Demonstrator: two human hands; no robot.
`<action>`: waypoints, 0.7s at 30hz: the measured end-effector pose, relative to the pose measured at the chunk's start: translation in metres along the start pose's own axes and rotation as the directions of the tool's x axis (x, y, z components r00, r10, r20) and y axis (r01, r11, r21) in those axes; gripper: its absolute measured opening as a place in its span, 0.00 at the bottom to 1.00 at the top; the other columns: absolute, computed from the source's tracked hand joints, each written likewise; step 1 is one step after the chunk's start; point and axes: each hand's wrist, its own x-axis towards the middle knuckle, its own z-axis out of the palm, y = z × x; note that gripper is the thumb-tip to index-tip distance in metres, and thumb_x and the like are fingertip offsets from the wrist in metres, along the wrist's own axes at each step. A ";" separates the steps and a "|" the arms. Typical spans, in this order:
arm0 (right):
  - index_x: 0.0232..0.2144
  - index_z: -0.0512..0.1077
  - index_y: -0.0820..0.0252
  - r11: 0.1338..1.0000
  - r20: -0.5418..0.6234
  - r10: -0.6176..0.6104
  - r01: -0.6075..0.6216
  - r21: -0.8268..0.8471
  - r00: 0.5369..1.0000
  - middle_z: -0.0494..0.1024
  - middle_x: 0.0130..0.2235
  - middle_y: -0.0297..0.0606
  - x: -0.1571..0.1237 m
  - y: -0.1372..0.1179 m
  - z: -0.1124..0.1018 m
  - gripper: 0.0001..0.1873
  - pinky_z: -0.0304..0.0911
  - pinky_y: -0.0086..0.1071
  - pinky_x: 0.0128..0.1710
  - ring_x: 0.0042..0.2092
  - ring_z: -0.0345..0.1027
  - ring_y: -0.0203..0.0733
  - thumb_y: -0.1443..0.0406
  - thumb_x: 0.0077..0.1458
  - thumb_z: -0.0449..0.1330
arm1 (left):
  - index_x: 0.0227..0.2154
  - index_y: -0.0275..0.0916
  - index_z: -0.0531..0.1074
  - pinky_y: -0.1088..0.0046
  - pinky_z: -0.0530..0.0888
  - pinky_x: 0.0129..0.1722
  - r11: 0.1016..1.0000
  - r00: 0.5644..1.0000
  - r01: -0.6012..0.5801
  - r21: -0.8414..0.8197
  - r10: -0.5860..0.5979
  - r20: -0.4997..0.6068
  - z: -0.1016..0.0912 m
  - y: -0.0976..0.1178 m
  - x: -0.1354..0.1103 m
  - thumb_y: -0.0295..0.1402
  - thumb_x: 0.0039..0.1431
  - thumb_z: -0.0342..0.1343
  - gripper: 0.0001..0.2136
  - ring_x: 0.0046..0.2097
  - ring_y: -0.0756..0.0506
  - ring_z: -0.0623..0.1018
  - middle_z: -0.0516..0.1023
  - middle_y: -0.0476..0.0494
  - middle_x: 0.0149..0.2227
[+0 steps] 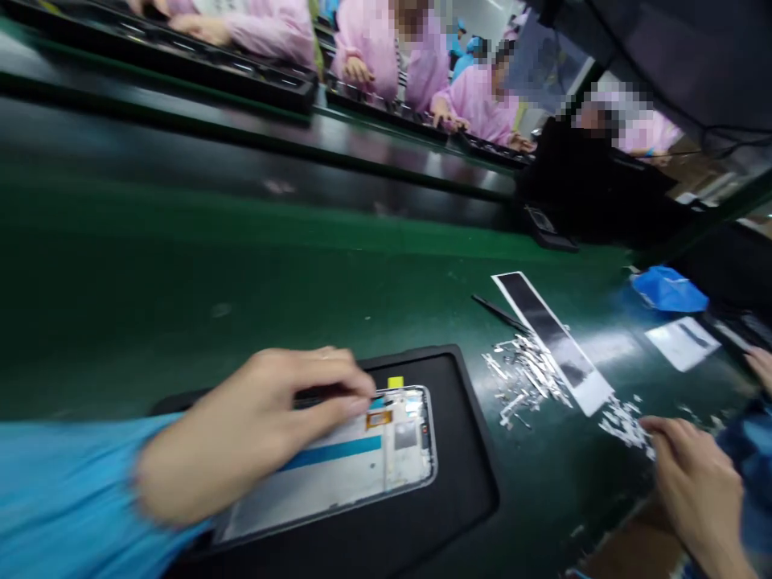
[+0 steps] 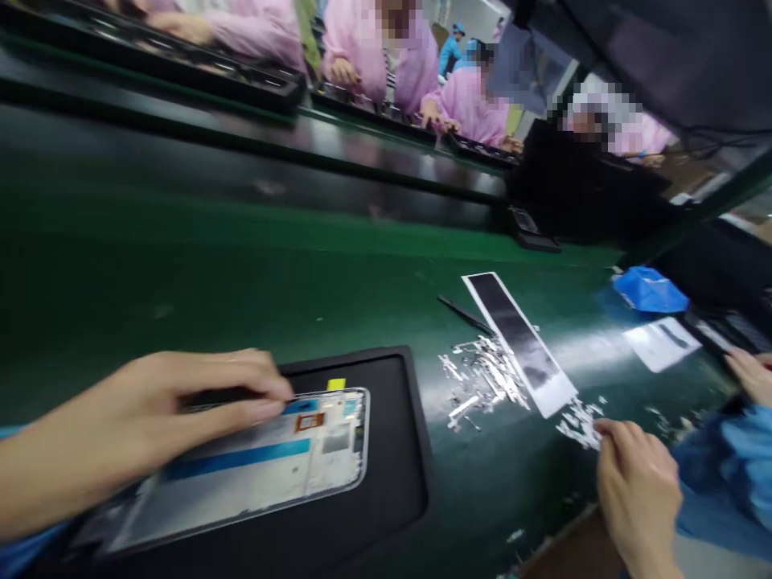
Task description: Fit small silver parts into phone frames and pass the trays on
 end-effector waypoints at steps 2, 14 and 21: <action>0.30 0.67 0.57 0.988 -0.025 -0.137 0.138 0.066 0.990 0.69 0.29 0.40 0.006 -0.029 0.004 0.17 0.53 0.39 0.34 0.32 0.60 0.45 0.54 0.49 0.45 | 0.22 0.38 0.71 0.83 0.62 0.28 0.999 0.999 -0.046 0.023 0.046 0.018 -0.001 0.008 0.007 0.32 0.49 0.49 0.08 0.28 0.54 0.68 0.70 0.53 0.25; 0.37 0.64 0.68 0.383 -0.183 -0.869 0.860 0.338 0.459 0.70 0.33 0.44 0.012 -0.206 0.017 0.13 0.59 0.37 0.39 0.34 0.64 0.39 0.76 0.48 0.44 | 0.21 0.34 0.69 0.74 0.58 0.30 0.949 0.995 -0.100 0.300 0.090 0.046 0.017 0.009 0.026 0.23 0.50 0.49 0.06 0.29 0.52 0.63 0.67 0.51 0.24; 0.35 0.67 0.66 0.293 -0.163 -0.935 0.945 0.146 0.315 0.72 0.34 0.41 0.009 -0.190 0.031 0.12 0.59 0.37 0.39 0.33 0.67 0.39 0.72 0.49 0.47 | 0.18 0.34 0.65 0.73 0.55 0.30 0.948 0.992 -0.122 0.293 0.123 0.017 0.026 0.008 0.023 0.22 0.49 0.51 0.07 0.28 0.52 0.61 0.65 0.52 0.22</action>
